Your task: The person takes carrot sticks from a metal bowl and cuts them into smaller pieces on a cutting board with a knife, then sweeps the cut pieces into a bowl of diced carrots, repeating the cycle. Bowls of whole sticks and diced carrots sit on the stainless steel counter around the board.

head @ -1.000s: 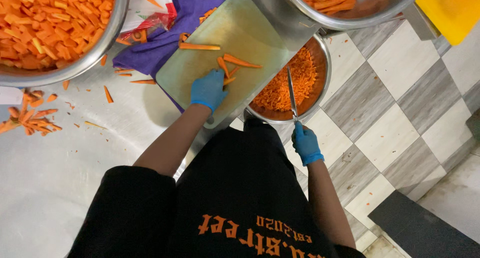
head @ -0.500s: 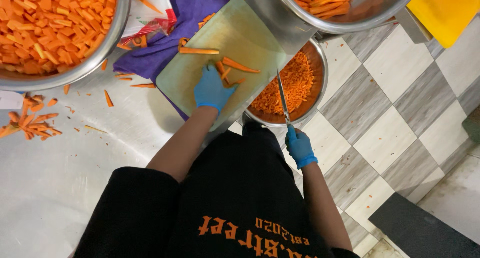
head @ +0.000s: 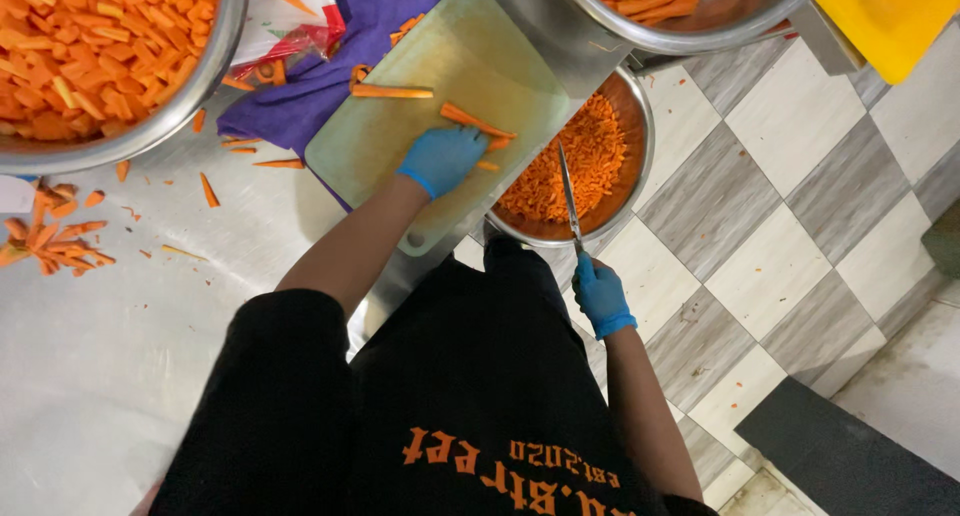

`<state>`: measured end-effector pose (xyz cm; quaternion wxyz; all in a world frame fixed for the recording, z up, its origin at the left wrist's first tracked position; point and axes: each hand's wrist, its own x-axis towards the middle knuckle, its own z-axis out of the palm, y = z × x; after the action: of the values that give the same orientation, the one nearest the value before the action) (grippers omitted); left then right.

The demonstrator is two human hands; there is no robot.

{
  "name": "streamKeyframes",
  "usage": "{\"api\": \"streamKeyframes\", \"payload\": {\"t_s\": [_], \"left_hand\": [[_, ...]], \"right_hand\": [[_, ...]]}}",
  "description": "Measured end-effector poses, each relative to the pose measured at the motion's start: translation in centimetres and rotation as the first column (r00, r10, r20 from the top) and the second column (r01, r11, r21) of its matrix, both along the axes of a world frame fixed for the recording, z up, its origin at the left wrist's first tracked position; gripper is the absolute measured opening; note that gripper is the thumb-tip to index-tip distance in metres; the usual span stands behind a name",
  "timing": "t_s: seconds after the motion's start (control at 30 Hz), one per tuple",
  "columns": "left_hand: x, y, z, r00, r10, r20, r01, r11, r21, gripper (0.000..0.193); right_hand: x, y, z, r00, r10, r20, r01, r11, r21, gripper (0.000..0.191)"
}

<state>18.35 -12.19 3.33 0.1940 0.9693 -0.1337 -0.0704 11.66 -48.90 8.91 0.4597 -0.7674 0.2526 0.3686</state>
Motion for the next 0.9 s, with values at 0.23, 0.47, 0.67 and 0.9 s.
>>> {"api": "streamKeyframes", "payload": {"t_s": [0.23, 0.47, 0.67, 0.9], "left_hand": [[3.1, 1.0, 5.6, 0.999, 0.023, -0.042, -0.026, 0.997, -0.071, 0.053], [-0.3, 10.6, 4.2, 0.913, 0.356, 0.198, -0.394, 0.894, 0.211, 0.044], [2.8, 8.8, 1.6, 0.900, 0.394, 0.185, -0.393, 0.919, -0.043, 0.020], [6.6, 3.1, 4.4, 0.972, 0.233, 0.001, -0.233, 0.970, -0.074, 0.028]], "right_hand": [[0.1, -0.3, -0.1, 0.998, -0.023, 0.063, 0.016, 0.995, 0.099, 0.036], [0.8, 1.1, -0.2, 0.999, -0.034, -0.007, 0.035, 0.991, 0.128, 0.035], [1.9, 3.7, -1.2, 0.896, 0.359, 0.260, -0.330, 0.932, -0.149, 0.040], [3.9, 4.8, -2.0, 0.917, 0.363, 0.167, -0.343, 0.930, -0.136, 0.049]]}}
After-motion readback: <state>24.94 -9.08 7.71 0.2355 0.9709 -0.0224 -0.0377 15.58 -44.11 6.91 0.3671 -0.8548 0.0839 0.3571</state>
